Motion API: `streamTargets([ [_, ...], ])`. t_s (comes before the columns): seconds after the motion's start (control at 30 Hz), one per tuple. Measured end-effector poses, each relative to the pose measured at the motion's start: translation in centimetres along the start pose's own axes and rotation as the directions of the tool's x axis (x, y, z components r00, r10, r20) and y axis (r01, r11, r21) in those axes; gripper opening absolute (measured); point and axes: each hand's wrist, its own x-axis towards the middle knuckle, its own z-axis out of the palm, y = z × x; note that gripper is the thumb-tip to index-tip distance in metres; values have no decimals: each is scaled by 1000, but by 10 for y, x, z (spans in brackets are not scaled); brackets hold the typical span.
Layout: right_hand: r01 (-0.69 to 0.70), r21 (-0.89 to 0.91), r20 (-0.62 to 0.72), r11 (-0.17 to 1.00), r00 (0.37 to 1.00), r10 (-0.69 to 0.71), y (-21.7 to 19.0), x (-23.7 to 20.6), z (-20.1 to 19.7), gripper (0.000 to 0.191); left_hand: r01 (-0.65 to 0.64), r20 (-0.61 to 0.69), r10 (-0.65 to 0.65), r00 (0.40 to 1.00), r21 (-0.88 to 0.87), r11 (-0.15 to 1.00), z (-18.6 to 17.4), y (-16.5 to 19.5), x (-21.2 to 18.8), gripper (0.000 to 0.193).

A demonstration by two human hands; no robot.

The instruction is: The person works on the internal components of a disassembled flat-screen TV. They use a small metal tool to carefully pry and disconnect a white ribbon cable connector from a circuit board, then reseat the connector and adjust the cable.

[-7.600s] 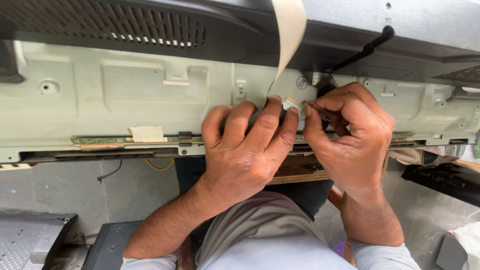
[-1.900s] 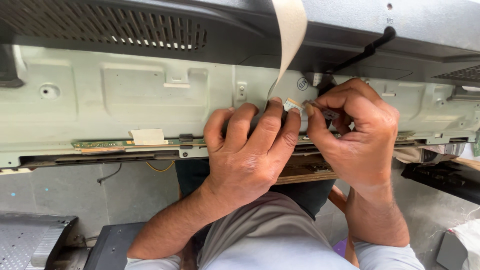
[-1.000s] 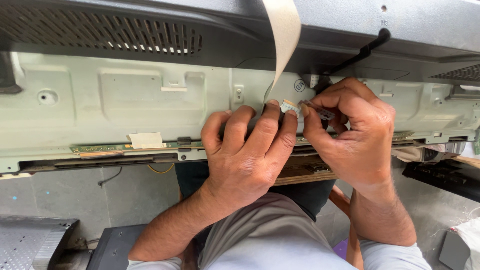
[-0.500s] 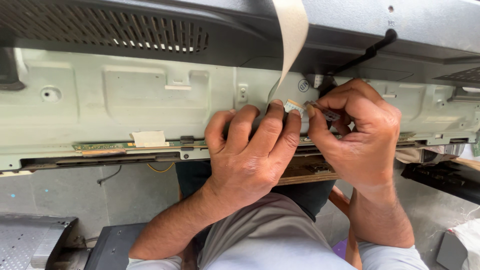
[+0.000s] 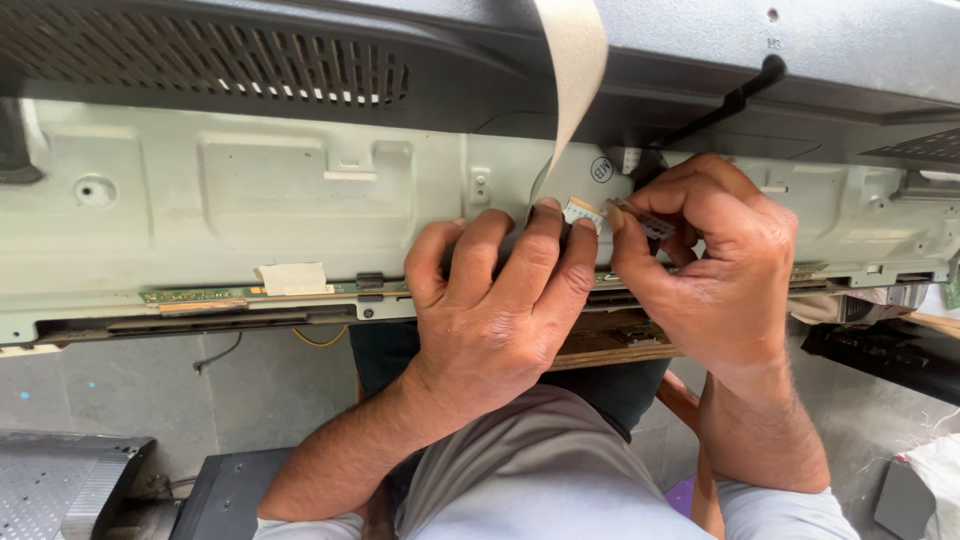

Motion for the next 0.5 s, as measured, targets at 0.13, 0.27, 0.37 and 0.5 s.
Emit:
streamTargets([
  [0.13, -7, -1, -14, 1000, 1000, 7, 0, -1, 1, 14, -6, -4, 6, 1000, 0, 1000, -1, -1, 0, 31],
  [0.27, -5, -1, -1, 1000, 1000, 5, 0, 0, 0, 14, -3, -4, 3, 1000, -10, 1000, 0, -1, 0, 30],
  [0.37, -10, 9, -7, 1000, 1000, 10, 1, 0, 0, 13, 1, -12, -1, 1000, -4, 1000, 0, 0, 0, 30],
  [0.5, -8, -7, 4, 1000, 1000, 8, -1, 0, 1, 15, -2, -16, 2, 1000, 4, 1000, 1, 0, 0, 25],
])
